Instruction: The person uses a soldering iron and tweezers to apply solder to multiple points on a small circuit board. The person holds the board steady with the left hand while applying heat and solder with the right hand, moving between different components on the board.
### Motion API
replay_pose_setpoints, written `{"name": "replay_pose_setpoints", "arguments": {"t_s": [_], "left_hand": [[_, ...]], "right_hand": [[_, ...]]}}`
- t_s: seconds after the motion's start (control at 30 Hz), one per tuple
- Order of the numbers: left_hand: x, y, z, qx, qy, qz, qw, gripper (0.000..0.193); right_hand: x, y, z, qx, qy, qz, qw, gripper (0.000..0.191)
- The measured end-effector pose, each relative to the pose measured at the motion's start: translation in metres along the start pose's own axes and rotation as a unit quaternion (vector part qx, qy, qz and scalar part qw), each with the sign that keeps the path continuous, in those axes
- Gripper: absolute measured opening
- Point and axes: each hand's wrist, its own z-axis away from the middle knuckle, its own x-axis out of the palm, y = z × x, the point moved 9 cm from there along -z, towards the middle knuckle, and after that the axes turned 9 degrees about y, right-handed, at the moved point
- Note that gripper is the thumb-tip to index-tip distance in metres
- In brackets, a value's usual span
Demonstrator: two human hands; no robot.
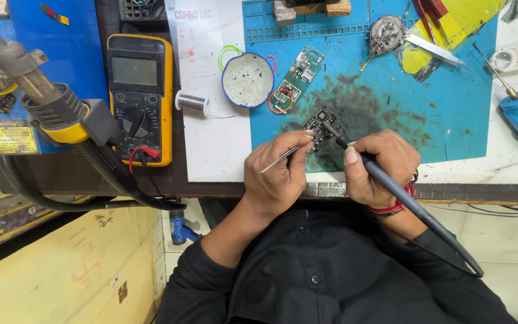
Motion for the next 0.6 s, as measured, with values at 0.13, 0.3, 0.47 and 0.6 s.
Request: {"name": "replay_pose_setpoints", "arguments": {"t_s": [0.13,0.3,0.47,0.6], "left_hand": [[0.0001,-0.0005,-0.0001,-0.005,-0.002,0.0,1.0,0.017],[0.0007,-0.0015,0.0005,-0.012,-0.006,0.0,1.0,0.017],[0.0005,-0.001,0.0,-0.007,-0.005,-0.002,1.0,0.017],[0.0005,-0.0012,0.0003,-0.01,-0.004,-0.001,1.0,0.017]], "right_hand": [[0.0003,-0.0002,-0.0006,-0.003,-0.004,0.0,1.0,0.011],[-0.0003,-0.0007,-0.0002,0.001,-0.002,0.0,1.0,0.011],[-0.0007,-0.0005,-0.0004,0.0,-0.003,0.001,1.0,0.011],[-0.0006,-0.0003,-0.0001,0.0,-0.002,-0.001,1.0,0.011]]}}
